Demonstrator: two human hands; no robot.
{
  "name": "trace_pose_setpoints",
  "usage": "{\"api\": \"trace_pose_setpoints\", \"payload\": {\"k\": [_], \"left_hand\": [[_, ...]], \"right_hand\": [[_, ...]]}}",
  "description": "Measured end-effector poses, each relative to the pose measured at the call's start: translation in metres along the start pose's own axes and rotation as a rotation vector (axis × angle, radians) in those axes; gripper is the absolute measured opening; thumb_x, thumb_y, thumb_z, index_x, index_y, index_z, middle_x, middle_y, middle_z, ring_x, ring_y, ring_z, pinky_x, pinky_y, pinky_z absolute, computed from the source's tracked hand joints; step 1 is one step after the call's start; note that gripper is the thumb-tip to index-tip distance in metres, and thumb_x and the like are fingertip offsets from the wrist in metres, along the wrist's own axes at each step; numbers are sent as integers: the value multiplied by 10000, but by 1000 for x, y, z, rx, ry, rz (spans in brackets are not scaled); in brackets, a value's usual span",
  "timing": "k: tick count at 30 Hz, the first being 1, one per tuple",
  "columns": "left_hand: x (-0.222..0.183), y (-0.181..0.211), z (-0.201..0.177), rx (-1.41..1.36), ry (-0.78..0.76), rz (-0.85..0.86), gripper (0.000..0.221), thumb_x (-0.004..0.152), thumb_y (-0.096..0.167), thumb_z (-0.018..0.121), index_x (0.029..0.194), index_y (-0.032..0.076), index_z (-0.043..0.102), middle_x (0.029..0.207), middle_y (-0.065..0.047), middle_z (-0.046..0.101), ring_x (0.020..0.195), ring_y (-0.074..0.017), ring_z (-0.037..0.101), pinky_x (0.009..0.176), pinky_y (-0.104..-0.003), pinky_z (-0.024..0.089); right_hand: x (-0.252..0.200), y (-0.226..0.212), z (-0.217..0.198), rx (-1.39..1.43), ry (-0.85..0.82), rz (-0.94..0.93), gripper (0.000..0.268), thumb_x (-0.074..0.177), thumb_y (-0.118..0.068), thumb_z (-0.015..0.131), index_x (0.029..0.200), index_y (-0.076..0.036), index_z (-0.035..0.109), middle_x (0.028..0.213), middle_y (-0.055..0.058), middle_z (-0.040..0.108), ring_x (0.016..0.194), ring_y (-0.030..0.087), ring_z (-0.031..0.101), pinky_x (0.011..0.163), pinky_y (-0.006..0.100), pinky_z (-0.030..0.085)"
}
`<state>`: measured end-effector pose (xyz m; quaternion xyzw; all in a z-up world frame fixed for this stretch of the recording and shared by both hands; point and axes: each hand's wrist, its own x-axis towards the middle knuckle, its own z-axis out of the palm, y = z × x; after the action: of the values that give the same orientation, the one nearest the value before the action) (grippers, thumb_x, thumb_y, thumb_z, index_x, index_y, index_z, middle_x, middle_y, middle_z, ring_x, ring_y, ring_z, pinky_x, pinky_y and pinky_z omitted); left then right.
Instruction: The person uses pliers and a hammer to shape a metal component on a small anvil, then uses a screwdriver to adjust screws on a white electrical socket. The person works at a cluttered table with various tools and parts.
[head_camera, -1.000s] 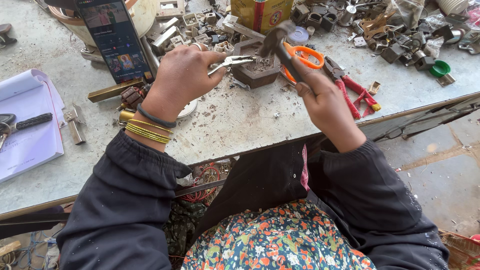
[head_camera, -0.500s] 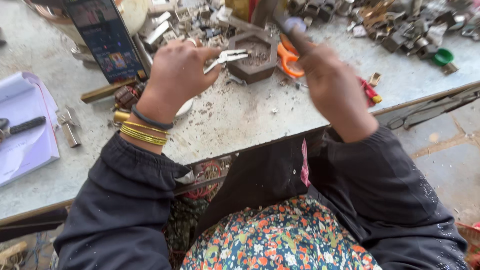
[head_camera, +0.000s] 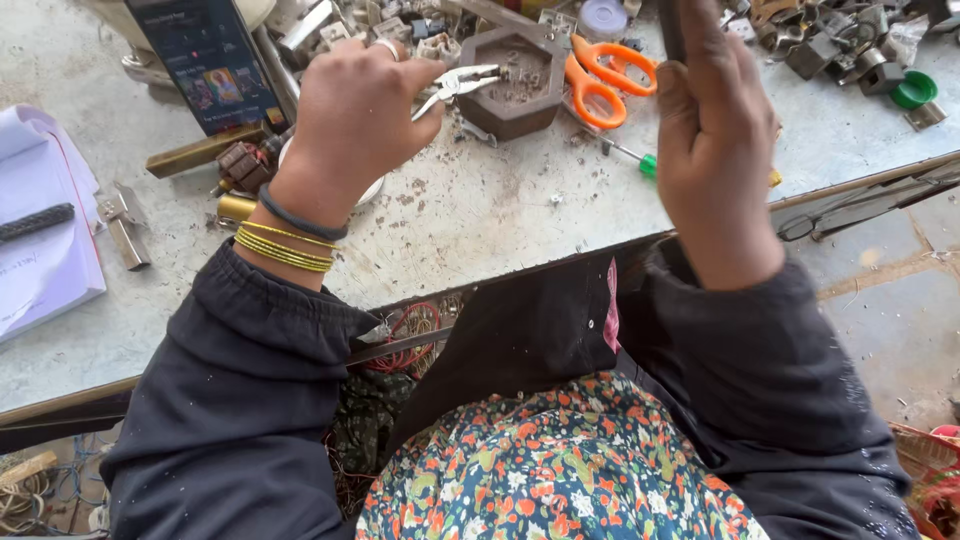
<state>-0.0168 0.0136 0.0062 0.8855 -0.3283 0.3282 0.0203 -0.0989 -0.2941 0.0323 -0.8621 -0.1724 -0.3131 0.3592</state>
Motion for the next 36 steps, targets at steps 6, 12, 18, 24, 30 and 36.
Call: {"api": "trace_pose_setpoints", "payload": {"k": [6,12,18,24,30,36], "left_hand": [[8,5,-14,45,-81,-32,284,910,384,796,1152,234,793,745,-50,687,691,-228,654,628,-372,540],[-3,-3,0,24,-38,-22,324,916,417,798,1189,243,781,783,-40,693,730,-207,668,644,-350,554],[10,4,-12,131,-218,-54,292,953,437,760,1125,201,781,667,-48,672,632,-207,655,553,-346,542],[-5,-2,6,33,-62,-25,301,944,397,768,1191,225,770,790,-50,701,728,-209,684,617,-340,558],[3,3,-9,89,-51,-9,340,885,427,784,1158,224,784,737,-61,685,696,-218,682,590,-354,555],[-7,-4,5,64,-85,-28,329,923,436,789,1158,205,783,789,-51,700,721,-207,682,624,-350,556]], "right_hand": [[3,-3,8,-291,-299,-89,265,1038,-25,640,1302,-12,635,998,198,676,834,329,677,726,408,523],[-11,28,8,69,-29,1,354,1100,-49,516,1452,-81,515,1074,193,688,956,322,699,855,410,563],[-2,19,19,-153,-308,-12,476,1043,-25,627,1509,-85,549,1008,234,671,888,393,660,766,474,502],[-4,31,3,67,32,1,300,1128,-36,547,1409,-142,543,1115,220,683,936,362,664,803,438,547],[0,16,23,-241,-320,-82,508,1006,1,587,1509,-64,562,1022,250,671,850,383,670,711,471,519],[0,17,7,-44,-57,-108,218,1133,-115,554,1338,-47,590,1062,241,678,904,349,686,740,444,548]]}}
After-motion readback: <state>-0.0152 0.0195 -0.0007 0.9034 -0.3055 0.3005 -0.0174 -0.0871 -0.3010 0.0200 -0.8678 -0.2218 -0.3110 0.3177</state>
